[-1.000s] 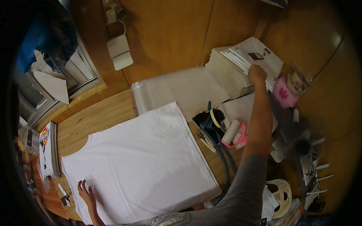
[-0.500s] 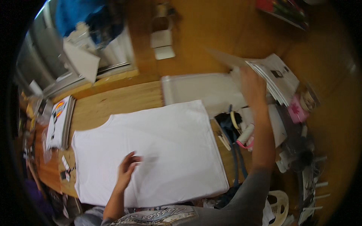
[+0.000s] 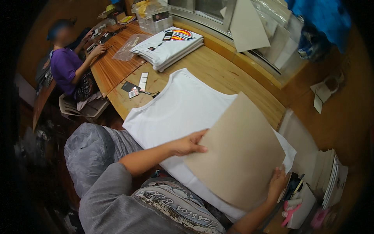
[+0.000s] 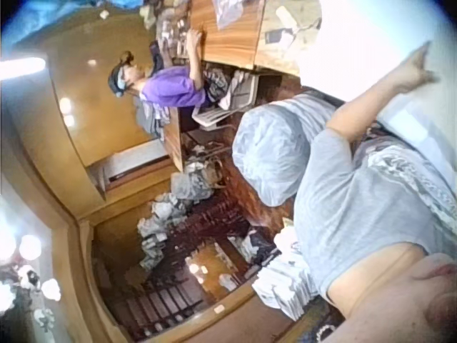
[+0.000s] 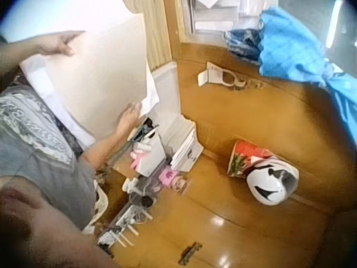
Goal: The person folds white t-shirts on a wooden table. They insert a cardboard piece into each shirt, fold the sleeves and body, and attach a tag to the folded garment.
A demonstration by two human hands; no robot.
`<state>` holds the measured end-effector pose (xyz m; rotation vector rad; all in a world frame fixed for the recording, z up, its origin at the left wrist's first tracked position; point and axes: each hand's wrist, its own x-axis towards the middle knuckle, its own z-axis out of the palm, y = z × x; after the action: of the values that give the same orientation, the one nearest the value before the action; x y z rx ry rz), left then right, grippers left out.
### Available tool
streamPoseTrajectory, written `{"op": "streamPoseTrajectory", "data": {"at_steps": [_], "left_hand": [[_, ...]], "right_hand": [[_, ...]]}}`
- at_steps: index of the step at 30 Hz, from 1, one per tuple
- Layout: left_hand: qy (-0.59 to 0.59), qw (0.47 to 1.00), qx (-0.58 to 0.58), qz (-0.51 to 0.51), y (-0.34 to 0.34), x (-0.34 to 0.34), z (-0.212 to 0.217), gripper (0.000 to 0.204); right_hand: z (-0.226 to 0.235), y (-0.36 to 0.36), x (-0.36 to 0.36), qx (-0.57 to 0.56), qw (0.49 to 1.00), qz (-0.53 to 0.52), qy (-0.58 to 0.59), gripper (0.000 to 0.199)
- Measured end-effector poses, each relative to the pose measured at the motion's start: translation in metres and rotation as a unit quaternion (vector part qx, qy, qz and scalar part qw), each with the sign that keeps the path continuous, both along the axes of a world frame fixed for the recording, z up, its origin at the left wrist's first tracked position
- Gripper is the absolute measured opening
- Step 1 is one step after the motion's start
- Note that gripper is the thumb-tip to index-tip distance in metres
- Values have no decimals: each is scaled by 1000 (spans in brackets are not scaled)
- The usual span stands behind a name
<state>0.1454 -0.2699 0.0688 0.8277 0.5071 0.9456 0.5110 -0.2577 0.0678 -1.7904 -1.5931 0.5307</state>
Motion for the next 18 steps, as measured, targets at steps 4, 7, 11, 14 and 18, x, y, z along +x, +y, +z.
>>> {"op": "streamPoseTrajectory", "data": {"at_steps": [4,7,11,14,18], "left_hand": [[38,998,-14,47,-1,-87,-10,66],[450,861,21,237,-10,-145,-22,58],[691,646,95,310,-16,-183,-44,51],[763,534,129,342,-15,-188,-61,48],[747,501,227,374,-14,-151,-76,53]], "right_hand": [[-53,15,-52,-100,890,58,442,41],[-58,23,-118,-147,877,66,452,53],[-81,42,-178,-206,899,64,381,57],[-74,50,-213,-178,921,51,343,58],[-82,60,-220,-175,925,56,332,59]]}}
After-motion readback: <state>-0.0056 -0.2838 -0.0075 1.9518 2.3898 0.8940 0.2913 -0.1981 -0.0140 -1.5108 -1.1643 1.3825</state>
